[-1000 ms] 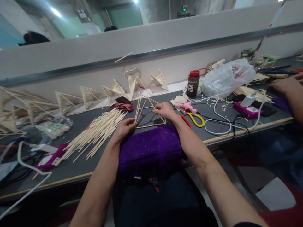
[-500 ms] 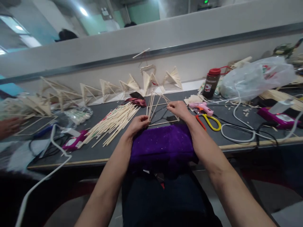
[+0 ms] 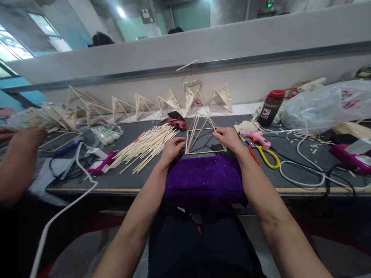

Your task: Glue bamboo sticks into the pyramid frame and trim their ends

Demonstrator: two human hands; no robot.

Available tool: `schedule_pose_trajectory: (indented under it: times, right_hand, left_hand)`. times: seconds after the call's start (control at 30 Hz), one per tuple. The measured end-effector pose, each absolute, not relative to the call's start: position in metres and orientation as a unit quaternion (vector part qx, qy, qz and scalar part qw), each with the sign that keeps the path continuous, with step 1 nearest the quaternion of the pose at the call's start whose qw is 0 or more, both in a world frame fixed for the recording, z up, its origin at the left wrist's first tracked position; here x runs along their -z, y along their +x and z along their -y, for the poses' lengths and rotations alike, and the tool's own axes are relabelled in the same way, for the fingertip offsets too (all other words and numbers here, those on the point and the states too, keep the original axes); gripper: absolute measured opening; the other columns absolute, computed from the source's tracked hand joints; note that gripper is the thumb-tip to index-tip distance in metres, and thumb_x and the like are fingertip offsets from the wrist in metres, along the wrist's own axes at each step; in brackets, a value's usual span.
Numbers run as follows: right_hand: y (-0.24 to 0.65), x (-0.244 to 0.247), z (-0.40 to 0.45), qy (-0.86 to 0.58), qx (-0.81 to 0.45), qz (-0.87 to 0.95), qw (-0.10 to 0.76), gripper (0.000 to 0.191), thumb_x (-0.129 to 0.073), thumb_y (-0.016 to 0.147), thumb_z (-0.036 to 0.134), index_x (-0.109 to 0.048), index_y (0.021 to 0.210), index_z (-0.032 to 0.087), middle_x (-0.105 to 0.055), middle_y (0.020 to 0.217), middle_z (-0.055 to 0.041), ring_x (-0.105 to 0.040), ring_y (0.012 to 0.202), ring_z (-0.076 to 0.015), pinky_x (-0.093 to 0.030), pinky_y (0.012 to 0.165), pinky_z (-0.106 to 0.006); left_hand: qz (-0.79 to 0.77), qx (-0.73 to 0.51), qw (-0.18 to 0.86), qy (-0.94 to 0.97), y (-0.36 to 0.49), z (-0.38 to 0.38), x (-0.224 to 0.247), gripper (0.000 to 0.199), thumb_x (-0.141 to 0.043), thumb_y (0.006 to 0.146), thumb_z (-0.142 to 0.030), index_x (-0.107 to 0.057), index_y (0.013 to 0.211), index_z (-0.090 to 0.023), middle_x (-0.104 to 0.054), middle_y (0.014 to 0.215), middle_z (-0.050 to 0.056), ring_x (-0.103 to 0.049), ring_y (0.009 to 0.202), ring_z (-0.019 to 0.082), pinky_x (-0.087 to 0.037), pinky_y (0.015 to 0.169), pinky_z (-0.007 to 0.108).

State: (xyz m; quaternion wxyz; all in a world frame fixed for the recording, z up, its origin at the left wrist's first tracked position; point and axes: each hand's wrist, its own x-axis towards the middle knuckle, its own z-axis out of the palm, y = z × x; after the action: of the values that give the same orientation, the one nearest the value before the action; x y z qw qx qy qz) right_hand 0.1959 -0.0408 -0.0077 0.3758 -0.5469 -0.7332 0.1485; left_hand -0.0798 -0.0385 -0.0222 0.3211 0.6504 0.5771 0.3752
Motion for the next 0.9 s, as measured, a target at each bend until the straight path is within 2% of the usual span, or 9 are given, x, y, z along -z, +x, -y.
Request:
schedule_pose_trajectory:
  times: [0.1, 0.2, 0.33, 0.5, 0.7, 0.9]
  right_hand:
    - [0.196, 0.006, 0.041, -0.551, -0.137, 0.736, 0.369, 0.031, -0.05, 0.082, 0.038, -0.06, 0.06, 0.018, -0.057, 0.052, 0.0001, -0.052, 0.053, -0.013, -0.034, 0.056, -0.026]
    - [0.196, 0.005, 0.041, -0.547, -0.141, 0.739, 0.367, 0.032, -0.051, 0.082, 0.041, -0.063, 0.064, 0.019, -0.059, 0.054, -0.0005, -0.052, 0.054, -0.0137, -0.033, 0.056, -0.026]
    - [0.196, 0.004, 0.041, -0.548, -0.139, 0.742, 0.36, 0.03, -0.052, 0.082, 0.041, -0.067, 0.069, 0.019, -0.062, 0.058, -0.0016, -0.054, 0.056, -0.0142, -0.032, 0.057, -0.027]
    - [0.197, 0.007, 0.038, -0.55, -0.127, 0.746, 0.352, 0.028, -0.051, 0.082, 0.039, -0.068, 0.07, 0.019, -0.064, 0.063, -0.0025, -0.054, 0.059, -0.014, -0.032, 0.058, -0.027]
    - [0.198, 0.009, 0.036, -0.557, -0.116, 0.746, 0.346, 0.027, -0.052, 0.08, 0.036, -0.065, 0.064, 0.018, -0.061, 0.06, -0.001, -0.051, 0.057, -0.012, -0.029, 0.056, -0.026]
    - [0.197, 0.007, 0.038, -0.547, -0.138, 0.745, 0.357, 0.034, -0.057, 0.078, 0.049, -0.07, 0.071, 0.019, -0.063, 0.062, -0.0008, -0.052, 0.059, -0.0132, -0.032, 0.056, -0.026]
  left_hand:
    - [-0.663, -0.326, 0.083, 0.669, -0.101, 0.029, 0.018, 0.03, -0.049, 0.082, -0.025, -0.072, 0.101, -0.02, -0.071, 0.099, 0.01, -0.062, 0.092, 0.024, -0.043, 0.08, 0.031]
    - [-0.737, -0.173, -0.019, 0.653, -0.118, 0.019, 0.016, 0.035, -0.044, 0.085, -0.022, -0.072, 0.104, -0.015, -0.068, 0.103, 0.019, -0.062, 0.098, 0.033, -0.043, 0.077, 0.038]
    - [-0.75, -0.114, -0.033, 0.65, -0.122, 0.011, 0.016, 0.035, -0.043, 0.084, -0.016, -0.071, 0.102, -0.007, -0.065, 0.103, 0.028, -0.063, 0.095, 0.038, -0.043, 0.073, 0.041]
    - [-0.742, -0.082, -0.044, 0.664, -0.115, 0.014, 0.014, 0.032, -0.046, 0.084, -0.019, -0.072, 0.099, -0.009, -0.066, 0.098, 0.025, -0.064, 0.093, 0.036, -0.045, 0.074, 0.04]
    - [-0.731, -0.057, -0.084, 0.675, -0.114, 0.016, 0.014, 0.037, -0.039, 0.085, -0.011, -0.069, 0.105, -0.004, -0.065, 0.102, 0.026, -0.063, 0.1, 0.034, -0.047, 0.079, 0.039]
    - [-0.756, -0.096, -0.103, 0.639, -0.13, 0.011, -0.002, 0.032, -0.043, 0.086, -0.02, -0.068, 0.102, -0.008, -0.066, 0.102, 0.023, -0.063, 0.096, 0.034, -0.047, 0.077, 0.04]
